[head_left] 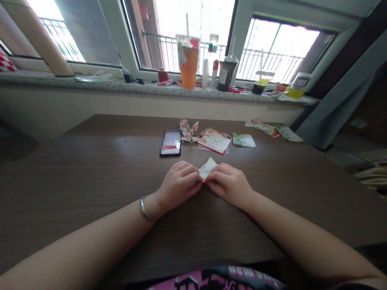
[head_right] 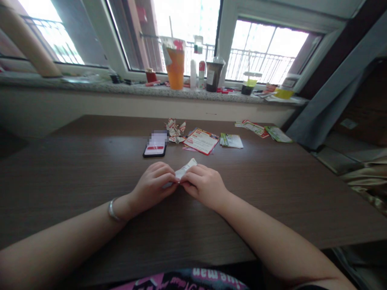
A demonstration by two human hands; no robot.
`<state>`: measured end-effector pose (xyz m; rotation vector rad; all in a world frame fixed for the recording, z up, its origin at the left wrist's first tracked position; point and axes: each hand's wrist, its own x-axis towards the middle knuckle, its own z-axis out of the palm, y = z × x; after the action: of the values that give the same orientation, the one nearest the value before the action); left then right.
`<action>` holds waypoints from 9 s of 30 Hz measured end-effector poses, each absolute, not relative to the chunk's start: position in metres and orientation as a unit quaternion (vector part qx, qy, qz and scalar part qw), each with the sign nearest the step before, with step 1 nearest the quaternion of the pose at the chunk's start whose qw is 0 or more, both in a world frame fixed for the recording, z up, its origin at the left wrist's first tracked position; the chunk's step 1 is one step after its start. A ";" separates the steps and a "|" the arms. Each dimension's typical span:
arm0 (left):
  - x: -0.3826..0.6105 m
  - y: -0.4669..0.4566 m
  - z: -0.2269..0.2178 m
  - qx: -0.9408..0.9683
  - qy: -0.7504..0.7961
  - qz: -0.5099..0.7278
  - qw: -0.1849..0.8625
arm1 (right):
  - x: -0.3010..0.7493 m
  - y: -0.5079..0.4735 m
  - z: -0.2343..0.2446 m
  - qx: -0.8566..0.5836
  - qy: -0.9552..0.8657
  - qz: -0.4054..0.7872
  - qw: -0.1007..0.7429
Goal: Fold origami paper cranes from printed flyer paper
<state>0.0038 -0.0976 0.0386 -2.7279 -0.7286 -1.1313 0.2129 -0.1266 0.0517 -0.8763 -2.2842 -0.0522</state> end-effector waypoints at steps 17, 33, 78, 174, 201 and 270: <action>0.001 -0.088 0.037 -0.818 -0.291 -0.484 -0.111 | 0.226 -0.118 0.049 -0.400 -0.802 0.065 0.439; 0.001 -0.092 0.037 -0.863 -0.228 -0.444 -0.080 | 0.224 -0.120 0.055 -0.359 -0.867 -0.085 0.334; 0.000 -0.074 0.016 -0.668 -0.398 -0.499 -0.383 | 0.233 -0.084 0.020 -0.477 -0.603 0.399 0.499; 0.001 -0.077 0.020 -0.751 -0.434 -0.348 -0.356 | 0.229 -0.084 0.014 -0.486 -0.631 0.392 0.460; 0.007 -0.081 0.023 -0.756 -0.420 -0.357 -0.353 | 0.214 -0.089 0.027 -0.435 -0.548 0.478 0.532; 0.022 -0.086 0.038 -0.689 -0.380 -0.374 -0.492 | 0.191 -0.094 0.036 -0.396 -0.540 0.564 0.483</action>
<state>0.0218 -0.0862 0.0379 -3.2966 -1.8177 -1.7921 0.1910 -0.0940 0.0358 -0.9651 -1.3145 1.3748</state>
